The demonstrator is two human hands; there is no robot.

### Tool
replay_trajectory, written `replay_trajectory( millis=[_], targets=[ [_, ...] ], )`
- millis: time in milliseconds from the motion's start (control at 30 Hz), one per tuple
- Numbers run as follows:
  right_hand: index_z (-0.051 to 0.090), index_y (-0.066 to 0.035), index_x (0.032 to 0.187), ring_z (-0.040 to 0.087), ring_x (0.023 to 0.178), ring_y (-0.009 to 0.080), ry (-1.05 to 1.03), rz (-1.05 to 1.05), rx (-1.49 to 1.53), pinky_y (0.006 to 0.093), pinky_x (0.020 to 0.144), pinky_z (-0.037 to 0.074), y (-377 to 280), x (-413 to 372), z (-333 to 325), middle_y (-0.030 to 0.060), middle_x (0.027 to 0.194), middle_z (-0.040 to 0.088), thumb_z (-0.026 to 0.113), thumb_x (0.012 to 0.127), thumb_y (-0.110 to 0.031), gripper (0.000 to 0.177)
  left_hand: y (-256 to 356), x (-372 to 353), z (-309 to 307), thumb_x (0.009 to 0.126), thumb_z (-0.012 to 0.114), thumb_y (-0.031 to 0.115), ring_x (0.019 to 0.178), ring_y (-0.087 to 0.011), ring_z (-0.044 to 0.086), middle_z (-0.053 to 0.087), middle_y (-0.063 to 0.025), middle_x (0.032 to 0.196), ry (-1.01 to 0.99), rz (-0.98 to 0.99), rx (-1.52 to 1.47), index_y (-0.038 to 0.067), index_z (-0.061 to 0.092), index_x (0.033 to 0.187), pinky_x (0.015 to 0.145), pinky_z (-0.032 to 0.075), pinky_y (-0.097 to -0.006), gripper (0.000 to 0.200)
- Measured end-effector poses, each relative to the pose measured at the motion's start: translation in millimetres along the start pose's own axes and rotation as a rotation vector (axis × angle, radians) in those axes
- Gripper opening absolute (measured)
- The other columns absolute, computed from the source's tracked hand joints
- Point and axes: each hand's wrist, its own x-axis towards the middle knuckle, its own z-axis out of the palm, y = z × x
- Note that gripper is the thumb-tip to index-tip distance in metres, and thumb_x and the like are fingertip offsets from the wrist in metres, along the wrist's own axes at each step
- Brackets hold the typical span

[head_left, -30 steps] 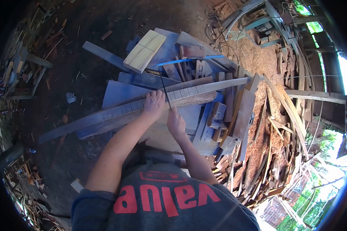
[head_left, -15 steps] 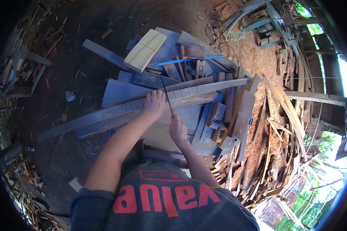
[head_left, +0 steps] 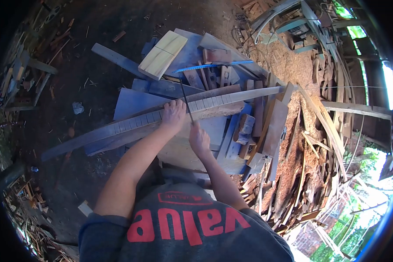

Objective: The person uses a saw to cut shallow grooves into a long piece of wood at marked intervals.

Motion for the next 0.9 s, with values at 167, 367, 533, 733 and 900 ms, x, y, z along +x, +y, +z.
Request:
replay_trajectory(
  millis=[167, 367, 533, 733, 900],
  targets=[
    [0.045, -0.005, 0.101, 0.064, 0.074, 0.0453, 0.088, -0.091, 0.062, 0.0562, 0.065, 0.049, -9.9, 18.3, 4.3, 0.0265, 0.075, 0.064, 0.043, 0.097, -0.024, 0.020, -1.0, 0.4, -7.0, 0.078, 0.056, 0.015, 0.095, -0.0241, 0.054, 0.055, -0.0099, 0.102, -0.021, 0.005, 0.005, 0.003, 0.056, 0.104, 0.077, 0.045, -0.0380, 0.029],
    [0.047, -0.006, 0.100, 0.064, 0.073, 0.0443, -0.003, 0.029, 0.002, 0.0550, 0.064, 0.050, 5.0, -23.5, 0.2, 0.0255, 0.076, 0.064, 0.043, 0.096, -0.022, 0.017, -0.9, -2.9, -6.4, 0.079, 0.056, 0.016, 0.094, -0.0237, 0.054, 0.055, -0.0095, 0.100, 0.025, 0.012, -0.014, 0.005, 0.057, 0.103, 0.076, 0.045, -0.0372, 0.026],
    [0.046, -0.007, 0.102, 0.063, 0.074, 0.0460, 0.018, -0.048, 0.055, 0.0574, 0.066, 0.049, -15.4, 26.9, 4.3, 0.0261, 0.077, 0.064, 0.044, 0.096, -0.024, 0.018, -0.7, -1.1, -14.1, 0.079, 0.055, 0.014, 0.095, -0.0241, 0.055, 0.055, -0.0092, 0.100, -0.028, 0.001, -0.021, 0.004, 0.057, 0.103, 0.077, 0.045, -0.0367, 0.026],
    [0.046, -0.006, 0.102, 0.063, 0.075, 0.0458, -0.038, 0.031, 0.027, 0.0563, 0.066, 0.050, -0.2, -18.8, -2.2, 0.0260, 0.079, 0.065, 0.044, 0.096, -0.023, 0.018, -2.6, -1.7, -8.3, 0.079, 0.055, 0.014, 0.096, -0.0242, 0.054, 0.054, -0.0090, 0.100, 0.002, 0.016, -0.022, 0.004, 0.057, 0.103, 0.077, 0.045, -0.0368, 0.027],
    [0.046, -0.007, 0.100, 0.063, 0.075, 0.0456, -0.009, -0.036, 0.044, 0.0559, 0.066, 0.050, -9.4, 23.3, 4.6, 0.0263, 0.078, 0.065, 0.043, 0.096, -0.023, 0.017, -1.1, 1.2, -3.9, 0.078, 0.055, 0.013, 0.097, -0.0250, 0.054, 0.055, -0.0101, 0.102, -0.028, 0.012, -0.020, 0.003, 0.056, 0.104, 0.077, 0.045, -0.0376, 0.028]
  ],
)
